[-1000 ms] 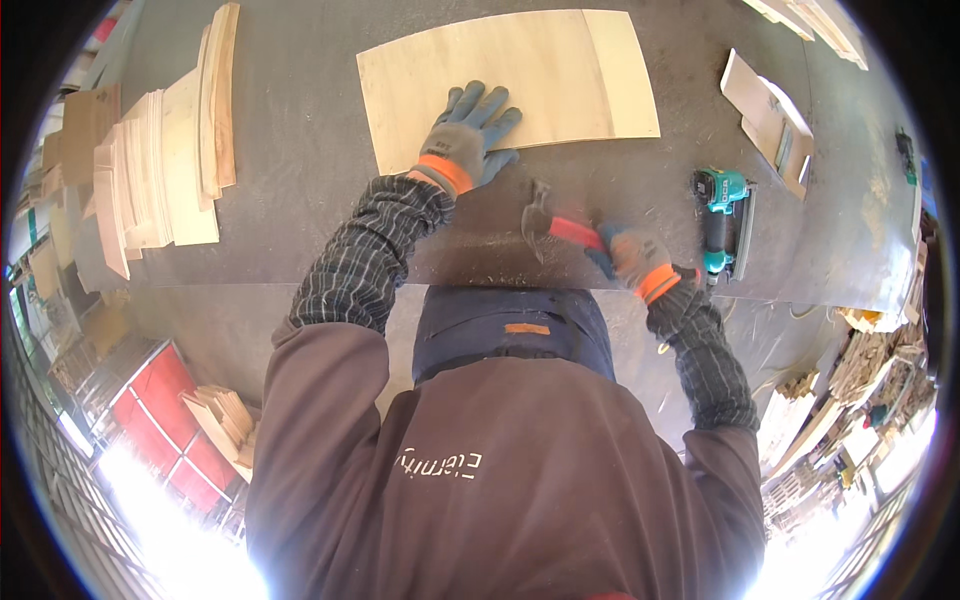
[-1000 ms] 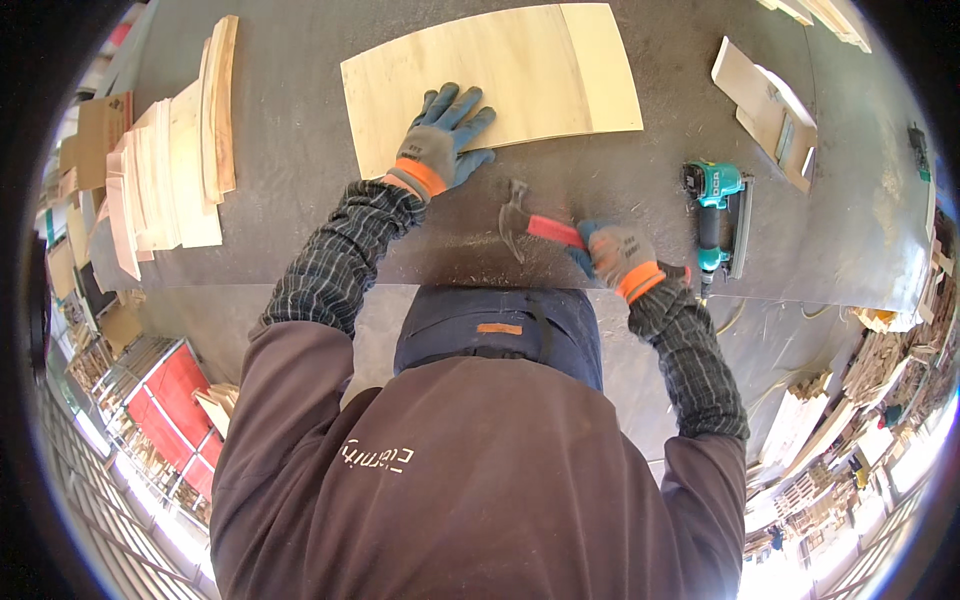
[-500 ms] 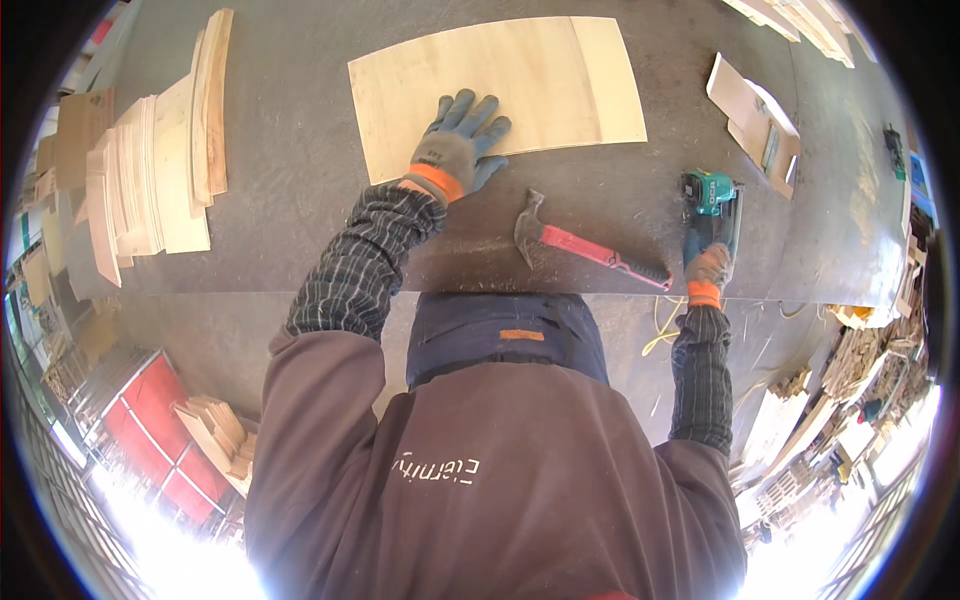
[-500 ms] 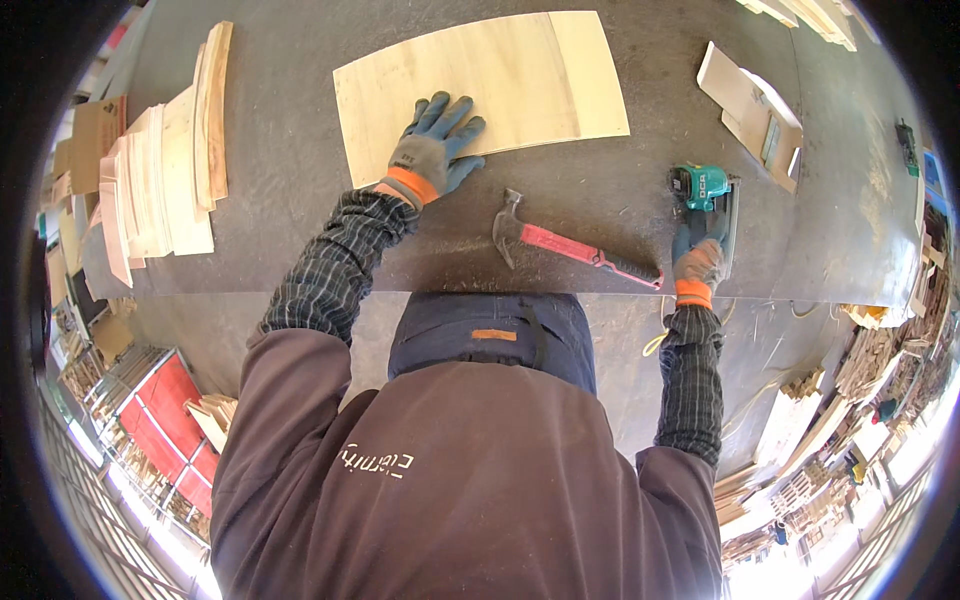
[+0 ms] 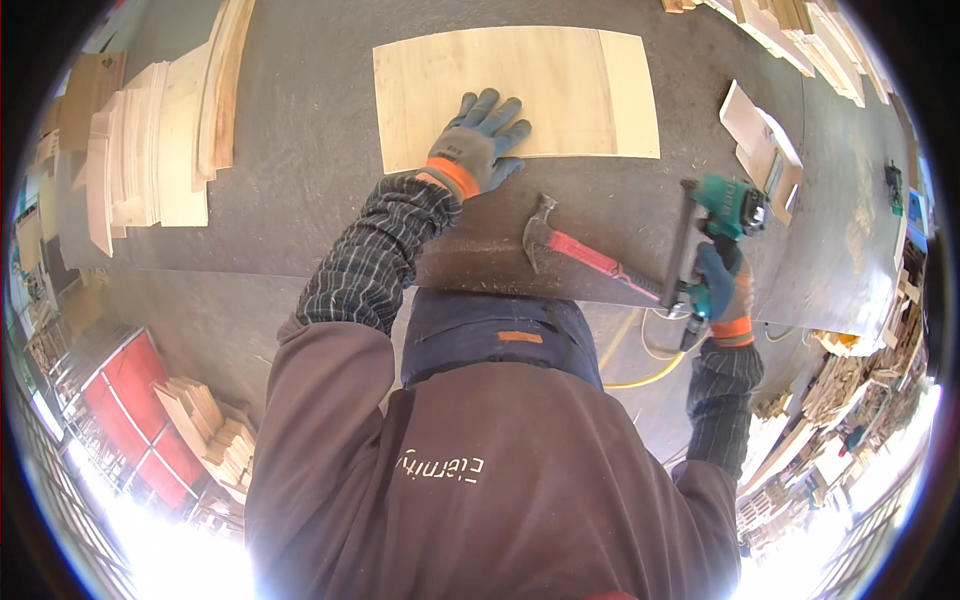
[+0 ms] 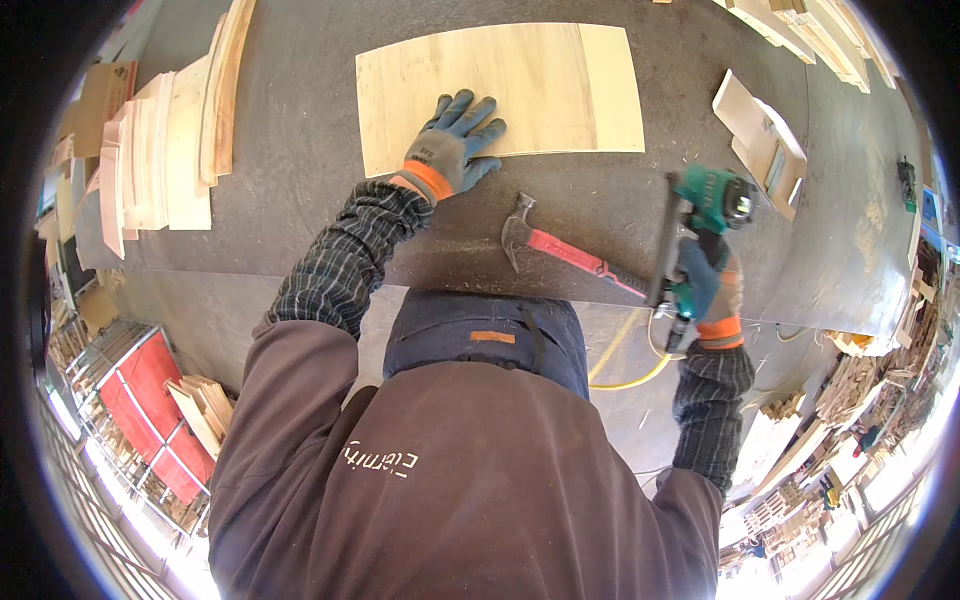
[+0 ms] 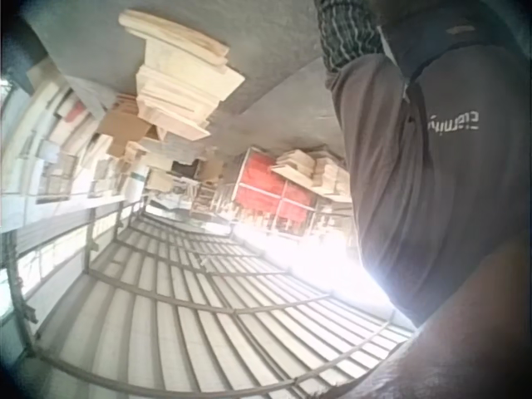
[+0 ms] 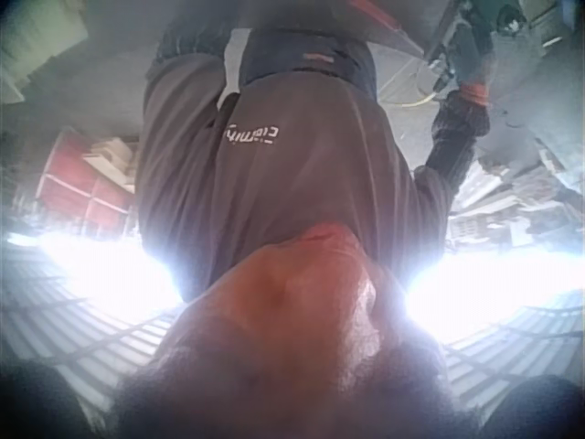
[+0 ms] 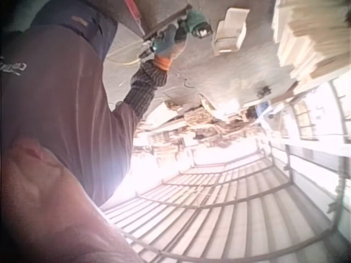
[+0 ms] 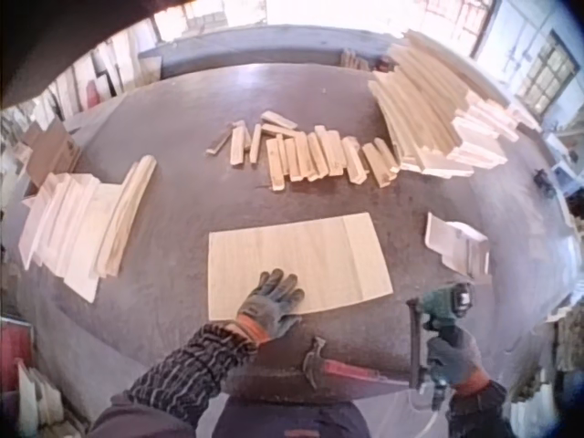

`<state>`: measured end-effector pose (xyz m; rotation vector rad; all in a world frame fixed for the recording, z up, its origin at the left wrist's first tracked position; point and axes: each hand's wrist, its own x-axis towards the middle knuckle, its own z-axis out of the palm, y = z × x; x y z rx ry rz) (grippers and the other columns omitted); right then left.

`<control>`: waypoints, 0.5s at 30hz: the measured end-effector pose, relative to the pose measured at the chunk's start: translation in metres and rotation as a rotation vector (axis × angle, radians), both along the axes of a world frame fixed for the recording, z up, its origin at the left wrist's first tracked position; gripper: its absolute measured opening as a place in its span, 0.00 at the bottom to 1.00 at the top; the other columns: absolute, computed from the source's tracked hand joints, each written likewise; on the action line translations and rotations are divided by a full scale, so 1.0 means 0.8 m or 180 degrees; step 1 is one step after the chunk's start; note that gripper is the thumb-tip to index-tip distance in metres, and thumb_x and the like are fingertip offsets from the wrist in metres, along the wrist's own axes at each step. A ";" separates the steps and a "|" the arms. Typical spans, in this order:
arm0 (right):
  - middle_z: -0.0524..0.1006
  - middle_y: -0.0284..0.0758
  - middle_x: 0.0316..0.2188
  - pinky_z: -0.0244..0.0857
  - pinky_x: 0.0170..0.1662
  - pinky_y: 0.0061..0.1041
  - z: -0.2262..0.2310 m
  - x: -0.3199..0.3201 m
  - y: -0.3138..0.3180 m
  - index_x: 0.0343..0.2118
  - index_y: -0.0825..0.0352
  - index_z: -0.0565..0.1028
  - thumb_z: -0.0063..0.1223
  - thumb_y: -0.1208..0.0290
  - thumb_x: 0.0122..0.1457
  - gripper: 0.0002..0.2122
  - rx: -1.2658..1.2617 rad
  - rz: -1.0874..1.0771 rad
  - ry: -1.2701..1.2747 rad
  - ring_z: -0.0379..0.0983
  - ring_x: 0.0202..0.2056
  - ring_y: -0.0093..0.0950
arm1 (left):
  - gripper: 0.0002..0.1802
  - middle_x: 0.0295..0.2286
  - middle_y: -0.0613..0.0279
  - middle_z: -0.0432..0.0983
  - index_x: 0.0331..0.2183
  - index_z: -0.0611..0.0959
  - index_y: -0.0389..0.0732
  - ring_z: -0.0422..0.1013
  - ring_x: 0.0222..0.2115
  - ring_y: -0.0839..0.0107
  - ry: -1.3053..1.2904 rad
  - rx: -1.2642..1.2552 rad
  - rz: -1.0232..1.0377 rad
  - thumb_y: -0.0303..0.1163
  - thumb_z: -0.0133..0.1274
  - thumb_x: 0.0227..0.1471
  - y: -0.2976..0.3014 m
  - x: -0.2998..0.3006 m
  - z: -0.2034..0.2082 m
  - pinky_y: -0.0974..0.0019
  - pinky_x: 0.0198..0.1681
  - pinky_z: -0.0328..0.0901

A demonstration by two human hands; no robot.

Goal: Assembling small wooden pieces by aligning them and securing them with a pneumatic nail gun.

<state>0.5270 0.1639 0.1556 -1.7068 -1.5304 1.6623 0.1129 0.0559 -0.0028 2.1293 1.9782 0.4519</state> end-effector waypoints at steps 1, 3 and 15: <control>0.74 0.25 0.26 0.65 0.27 0.21 0.009 -0.023 -0.015 0.48 0.67 0.78 0.59 0.68 0.62 0.14 -0.0084 0.0079 0.0176 0.70 0.25 0.18 | 0.34 0.68 0.60 0.63 0.60 0.81 0.52 0.55 0.70 0.47 0.0017 0.0002 -0.0021 0.52 0.65 0.54 0.003 0.003 0.001 0.43 0.74 0.50; 0.73 0.25 0.26 0.64 0.29 0.21 0.017 -0.071 -0.032 0.54 0.70 0.76 0.56 0.70 0.64 0.17 -0.0314 0.0395 0.0387 0.69 0.25 0.17 | 0.34 0.68 0.60 0.63 0.60 0.81 0.52 0.55 0.70 0.48 0.0054 0.0011 -0.0014 0.52 0.65 0.55 0.004 0.002 0.001 0.43 0.74 0.49; 0.79 0.27 0.27 0.69 0.33 0.25 -0.044 -0.195 -0.053 0.41 0.66 0.81 0.61 0.60 0.61 0.14 -0.0683 0.1043 0.0405 0.73 0.29 0.17 | 0.32 0.70 0.61 0.61 0.62 0.79 0.54 0.51 0.72 0.52 -0.0056 -0.0103 -0.0037 0.52 0.60 0.60 0.000 0.003 0.007 0.47 0.76 0.45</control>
